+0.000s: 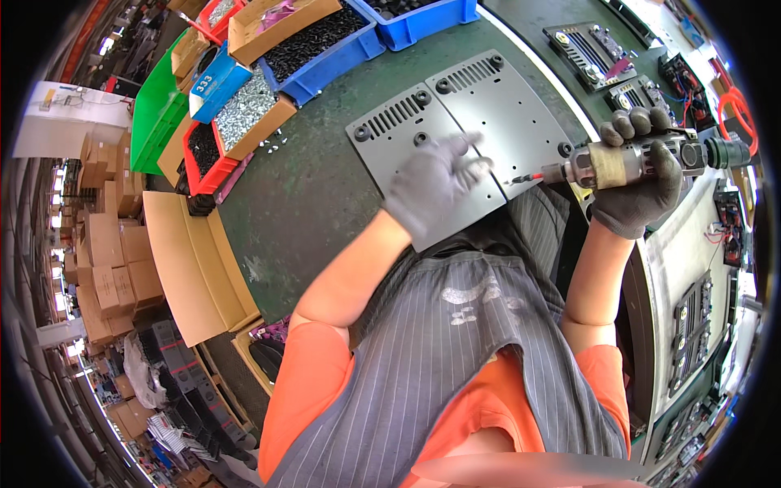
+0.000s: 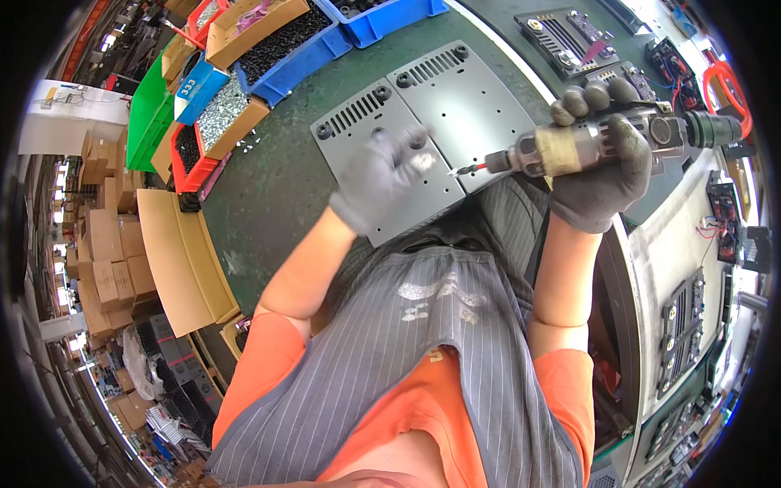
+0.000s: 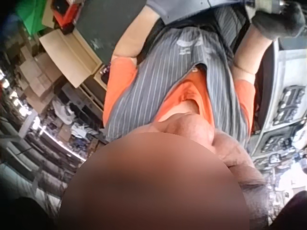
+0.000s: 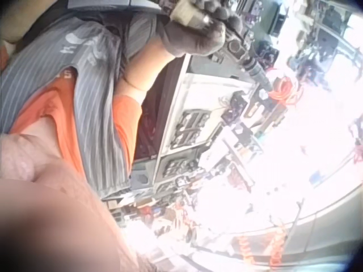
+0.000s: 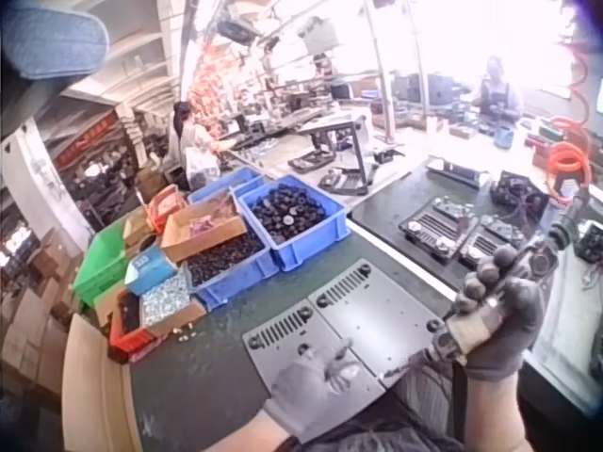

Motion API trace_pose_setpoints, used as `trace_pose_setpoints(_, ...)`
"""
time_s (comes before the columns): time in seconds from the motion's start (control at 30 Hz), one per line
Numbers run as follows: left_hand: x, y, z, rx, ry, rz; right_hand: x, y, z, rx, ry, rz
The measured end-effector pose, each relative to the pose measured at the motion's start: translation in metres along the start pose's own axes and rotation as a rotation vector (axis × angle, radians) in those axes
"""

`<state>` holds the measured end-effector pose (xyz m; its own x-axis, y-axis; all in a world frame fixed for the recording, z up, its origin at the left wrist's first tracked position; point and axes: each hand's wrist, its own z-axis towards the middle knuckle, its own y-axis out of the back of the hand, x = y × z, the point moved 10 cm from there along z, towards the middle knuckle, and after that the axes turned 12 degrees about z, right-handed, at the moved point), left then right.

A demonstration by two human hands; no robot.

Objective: Assembling the metal casing, internal fans, and components of an electronic power supply unit at a workstation.

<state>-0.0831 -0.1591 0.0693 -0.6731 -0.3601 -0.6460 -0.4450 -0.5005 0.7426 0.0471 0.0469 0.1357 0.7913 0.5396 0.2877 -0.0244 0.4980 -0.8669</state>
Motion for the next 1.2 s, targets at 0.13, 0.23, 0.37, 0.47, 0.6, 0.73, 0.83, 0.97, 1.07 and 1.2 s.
trace_pose_setpoints(0.13, 0.028, 0.000, 0.030, 0.175, 0.128, 0.607, 0.015, 0.025, -0.002, -0.071, 0.024, -0.098)
trace_pose_setpoints(0.23, 0.024, -0.009, 0.034, 0.174, 0.114, 0.513, 0.015, 0.029, -0.008, -0.085, -0.021, -0.178)
trace_pose_setpoints(0.37, -0.009, -0.043, 0.016, 0.189, -0.026, 0.368, 0.000, 0.015, -0.010, 0.021, -0.057, -0.302)
trace_pose_setpoints(0.47, -0.018, -0.060, 0.009, 0.180, -0.026, 0.364, -0.018, 0.003, -0.009, 0.092, -0.071, -0.381)
trace_pose_setpoints(0.6, -0.016, -0.066, 0.009, 0.148, -0.002, 0.365, -0.053, -0.002, -0.008, 0.122, -0.147, -0.516)
trace_pose_setpoints(0.73, -0.016, -0.064, 0.011, 0.129, 0.007, 0.337, -0.079, 0.001, -0.008, 0.122, -0.298, -0.584)
trace_pose_setpoints(0.83, -0.017, -0.061, 0.010, 0.119, 0.020, 0.338, -0.085, 0.000, -0.002, 0.169, -0.313, -0.591)
trace_pose_setpoints(0.97, -0.016, -0.063, 0.010, 0.138, 0.022, 0.370, -0.092, -0.002, -0.002, 0.184, -0.359, -0.595)
trace_pose_setpoints(1.07, -0.007, -0.068, 0.016, 0.226, -0.008, 0.298, -0.102, -0.007, 0.000, 0.221, -0.433, -0.648)
trace_pose_setpoints(1.2, 0.054, -0.041, 0.022, 0.009, 0.413, -0.886, -0.101, -0.013, 0.011, 0.248, -0.482, -0.644)
